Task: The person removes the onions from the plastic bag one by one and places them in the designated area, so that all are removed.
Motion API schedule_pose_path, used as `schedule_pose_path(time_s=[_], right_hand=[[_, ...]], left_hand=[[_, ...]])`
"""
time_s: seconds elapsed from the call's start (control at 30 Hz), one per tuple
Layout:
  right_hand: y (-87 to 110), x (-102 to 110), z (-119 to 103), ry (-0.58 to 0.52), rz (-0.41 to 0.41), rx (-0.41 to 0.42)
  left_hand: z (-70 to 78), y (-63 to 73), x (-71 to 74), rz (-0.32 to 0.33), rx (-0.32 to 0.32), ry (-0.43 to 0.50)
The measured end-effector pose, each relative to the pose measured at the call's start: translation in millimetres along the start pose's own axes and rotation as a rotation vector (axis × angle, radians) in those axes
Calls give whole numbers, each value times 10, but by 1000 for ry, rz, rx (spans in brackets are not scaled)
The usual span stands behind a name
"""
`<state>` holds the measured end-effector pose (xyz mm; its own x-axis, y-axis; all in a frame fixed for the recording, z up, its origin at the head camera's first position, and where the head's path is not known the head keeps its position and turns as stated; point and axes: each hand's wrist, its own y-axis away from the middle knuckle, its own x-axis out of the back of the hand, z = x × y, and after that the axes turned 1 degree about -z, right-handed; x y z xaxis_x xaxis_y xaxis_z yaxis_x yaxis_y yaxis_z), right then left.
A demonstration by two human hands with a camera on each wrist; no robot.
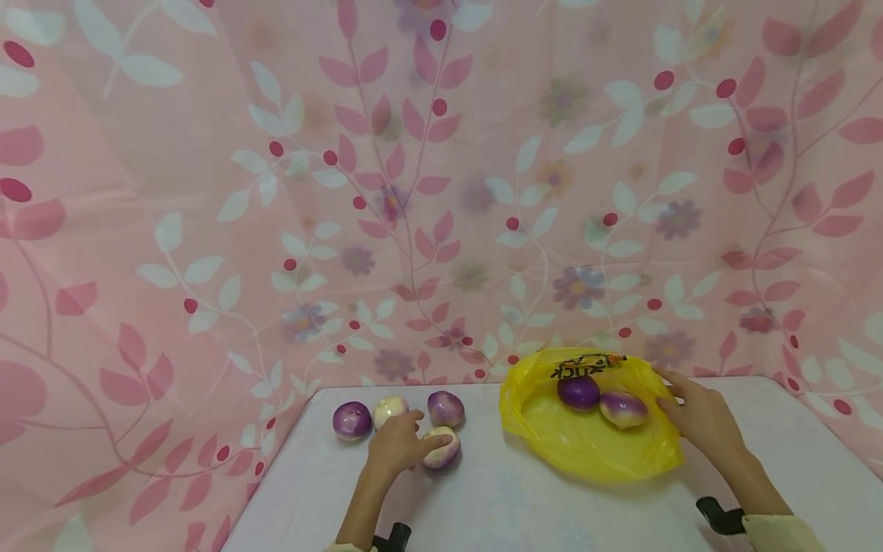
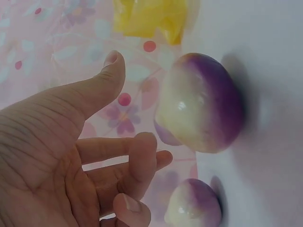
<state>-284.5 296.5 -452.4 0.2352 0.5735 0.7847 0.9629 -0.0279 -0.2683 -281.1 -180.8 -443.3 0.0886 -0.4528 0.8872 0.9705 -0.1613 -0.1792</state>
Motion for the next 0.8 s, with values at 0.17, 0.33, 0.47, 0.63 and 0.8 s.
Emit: schedule_pose_path(time_s=[0.17, 0.33, 0.47, 0.63, 0.8], right_hand=[[12, 17, -23, -7, -1, -3], [27, 32, -50, -12, -10, -12], [29, 23, -50, -12, -10, -15], [27, 8, -29, -18, 1, 9], [16, 5, -13, -18, 0, 12]], left_hand=[[109, -40, 4, 44, -26, 2], [245, -89, -36, 75, -43, 26], [356, -144, -94, 94, -67, 31], [501, -199, -192, 101, -78, 42], [678, -243, -292, 118, -91, 48]])
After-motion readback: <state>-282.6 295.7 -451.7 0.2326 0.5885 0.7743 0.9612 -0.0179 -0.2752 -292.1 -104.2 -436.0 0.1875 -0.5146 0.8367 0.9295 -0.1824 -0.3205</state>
